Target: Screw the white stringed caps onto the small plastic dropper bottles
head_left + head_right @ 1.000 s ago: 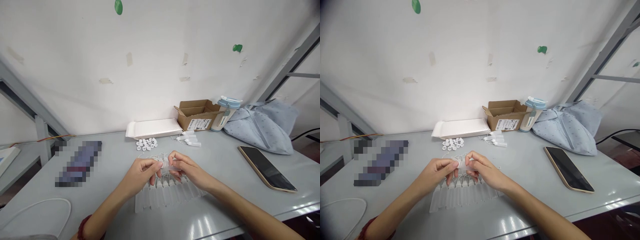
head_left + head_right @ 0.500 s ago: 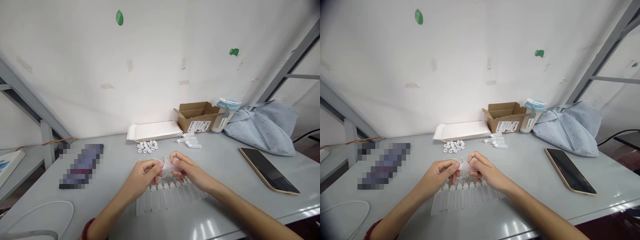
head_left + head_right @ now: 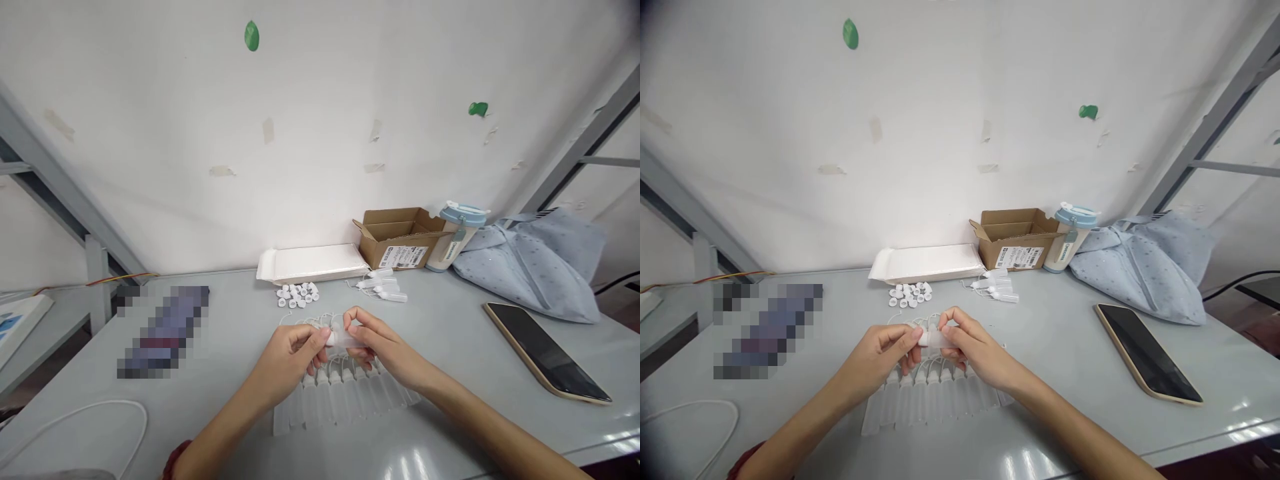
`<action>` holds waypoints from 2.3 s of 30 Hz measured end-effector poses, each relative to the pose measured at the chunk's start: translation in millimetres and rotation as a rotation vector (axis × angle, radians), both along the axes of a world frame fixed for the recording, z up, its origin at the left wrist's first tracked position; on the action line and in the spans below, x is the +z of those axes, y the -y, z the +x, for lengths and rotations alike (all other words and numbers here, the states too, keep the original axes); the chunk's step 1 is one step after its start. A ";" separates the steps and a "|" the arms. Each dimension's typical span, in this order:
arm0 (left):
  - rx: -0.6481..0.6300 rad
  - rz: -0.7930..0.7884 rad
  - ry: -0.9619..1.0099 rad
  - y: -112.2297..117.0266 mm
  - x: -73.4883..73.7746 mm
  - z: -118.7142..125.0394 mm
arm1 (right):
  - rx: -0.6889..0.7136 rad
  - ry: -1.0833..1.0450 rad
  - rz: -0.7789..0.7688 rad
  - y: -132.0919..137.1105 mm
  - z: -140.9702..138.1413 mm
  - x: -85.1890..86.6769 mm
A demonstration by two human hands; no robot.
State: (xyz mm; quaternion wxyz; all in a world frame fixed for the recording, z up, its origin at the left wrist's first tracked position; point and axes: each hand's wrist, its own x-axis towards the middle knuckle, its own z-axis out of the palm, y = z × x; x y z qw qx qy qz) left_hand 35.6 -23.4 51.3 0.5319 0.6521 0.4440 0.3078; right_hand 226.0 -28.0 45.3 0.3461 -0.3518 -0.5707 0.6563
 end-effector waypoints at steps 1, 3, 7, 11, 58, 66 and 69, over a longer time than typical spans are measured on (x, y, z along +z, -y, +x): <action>-0.007 -0.007 -0.003 0.4 0.3 0.4 | 0.001 0.005 0.001 0.3 0.0 0.1; -0.022 -0.001 0.013 1.3 0.8 0.9 | -0.003 0.008 -0.007 0.5 0.3 -0.4; -0.031 0.072 0.062 0.3 0.6 -1.0 | 0.001 -0.014 -0.010 -0.6 1.1 -2.3; -0.074 0.010 0.055 -1.6 -0.7 -3.7 | 0.003 0.006 0.013 -1.0 0.7 -2.7; 0.062 0.028 0.029 4.2 -4.9 2.8 | -0.261 0.340 0.442 0.8 -6.4 -8.2; -0.117 0.109 -0.041 1.5 -3.1 -1.8 | -0.235 0.382 0.518 1.6 -2.6 -6.4; -0.147 0.320 -0.160 5.3 -4.2 -0.2 | -0.220 0.368 0.363 -2.1 -2.0 -8.8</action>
